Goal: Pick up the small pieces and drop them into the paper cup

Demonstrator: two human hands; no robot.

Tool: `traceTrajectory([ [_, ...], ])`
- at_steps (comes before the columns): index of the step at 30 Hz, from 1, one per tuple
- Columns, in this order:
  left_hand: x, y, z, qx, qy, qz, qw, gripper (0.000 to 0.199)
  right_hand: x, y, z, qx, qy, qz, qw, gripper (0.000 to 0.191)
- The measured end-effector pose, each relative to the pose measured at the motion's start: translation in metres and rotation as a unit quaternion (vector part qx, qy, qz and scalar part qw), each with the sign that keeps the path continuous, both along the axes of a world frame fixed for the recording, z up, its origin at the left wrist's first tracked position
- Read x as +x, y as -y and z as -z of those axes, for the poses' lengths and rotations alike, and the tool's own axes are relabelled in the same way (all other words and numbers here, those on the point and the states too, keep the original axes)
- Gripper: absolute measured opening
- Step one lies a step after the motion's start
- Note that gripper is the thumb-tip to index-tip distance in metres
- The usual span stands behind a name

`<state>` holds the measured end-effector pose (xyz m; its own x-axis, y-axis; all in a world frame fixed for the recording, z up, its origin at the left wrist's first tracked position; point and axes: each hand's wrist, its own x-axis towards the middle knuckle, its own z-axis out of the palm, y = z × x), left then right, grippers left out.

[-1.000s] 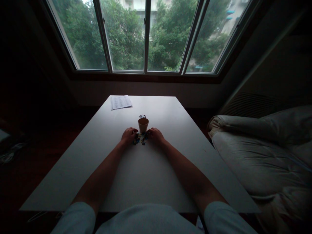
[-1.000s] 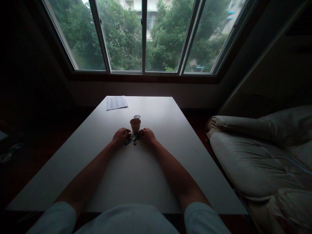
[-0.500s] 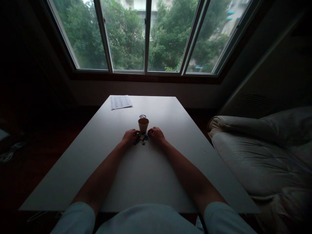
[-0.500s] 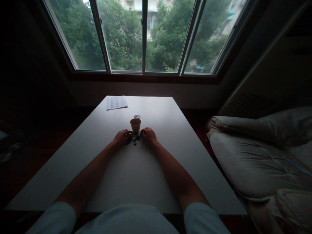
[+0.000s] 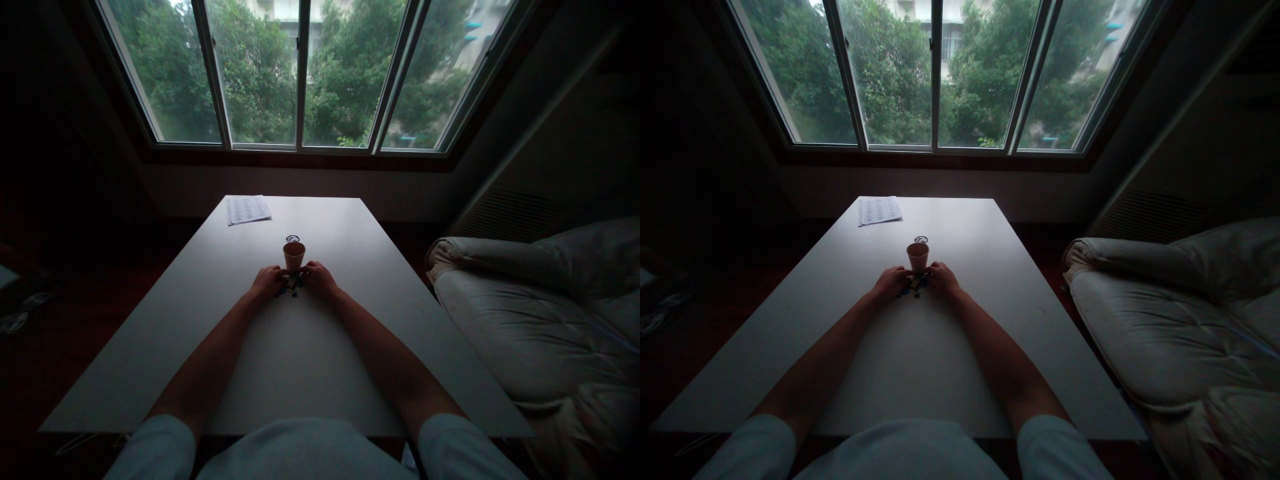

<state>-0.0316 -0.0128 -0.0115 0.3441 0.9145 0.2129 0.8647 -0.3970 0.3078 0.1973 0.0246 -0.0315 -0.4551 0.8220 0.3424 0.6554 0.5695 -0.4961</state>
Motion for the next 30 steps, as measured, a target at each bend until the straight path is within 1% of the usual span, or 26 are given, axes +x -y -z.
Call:
traceTrajectory([
  [4, 0.0, 0.001, 0.0, -0.007, 0.014, -0.002, 1.0, 0.035, 0.0, 0.002, -0.005, -0.018, 0.012, 0.0, 1.0, 0.025],
  [9, 0.001, 0.002, -0.002, -0.012, 0.016, -0.01, 1.0, 0.041, -0.001, 0.004, -0.009, -0.016, 0.026, 0.006, 1.0, 0.032],
  [13, 0.001, 0.003, -0.004, -0.01, 0.006, 0.006, 1.0, 0.039, -0.002, 0.007, -0.011, -0.014, 0.033, 0.006, 0.999, 0.025],
  [16, 0.002, 0.003, -0.005, -0.011, 0.011, 0.004, 1.0, 0.039, -0.002, 0.008, -0.012, -0.014, 0.033, 0.016, 0.999, 0.027],
  [19, 0.004, 0.005, -0.004, -0.006, 0.035, -0.012, 0.999, 0.037, -0.002, 0.009, -0.013, -0.01, 0.042, 0.021, 0.999, 0.024],
  [21, 0.005, 0.006, -0.004, 0.0, 0.048, -0.035, 0.998, 0.033, -0.002, 0.01, -0.014, -0.01, 0.049, 0.022, 0.998, 0.022],
  [24, 0.007, 0.009, -0.004, 0.005, 0.054, -0.07, 0.996, 0.027, -0.003, 0.011, -0.014, -0.005, 0.056, 0.028, 0.998, 0.023],
  [27, 0.008, 0.009, -0.004, 0.01, 0.054, -0.08, 0.995, 0.024, -0.003, 0.011, -0.014, 0.007, 0.06, 0.033, 0.998, 0.026],
  [30, 0.007, 0.008, -0.004, 0.006, 0.056, -0.085, 0.995, 0.022, -0.004, 0.011, -0.013, 0.008, 0.062, 0.04, 0.997, 0.024],
])
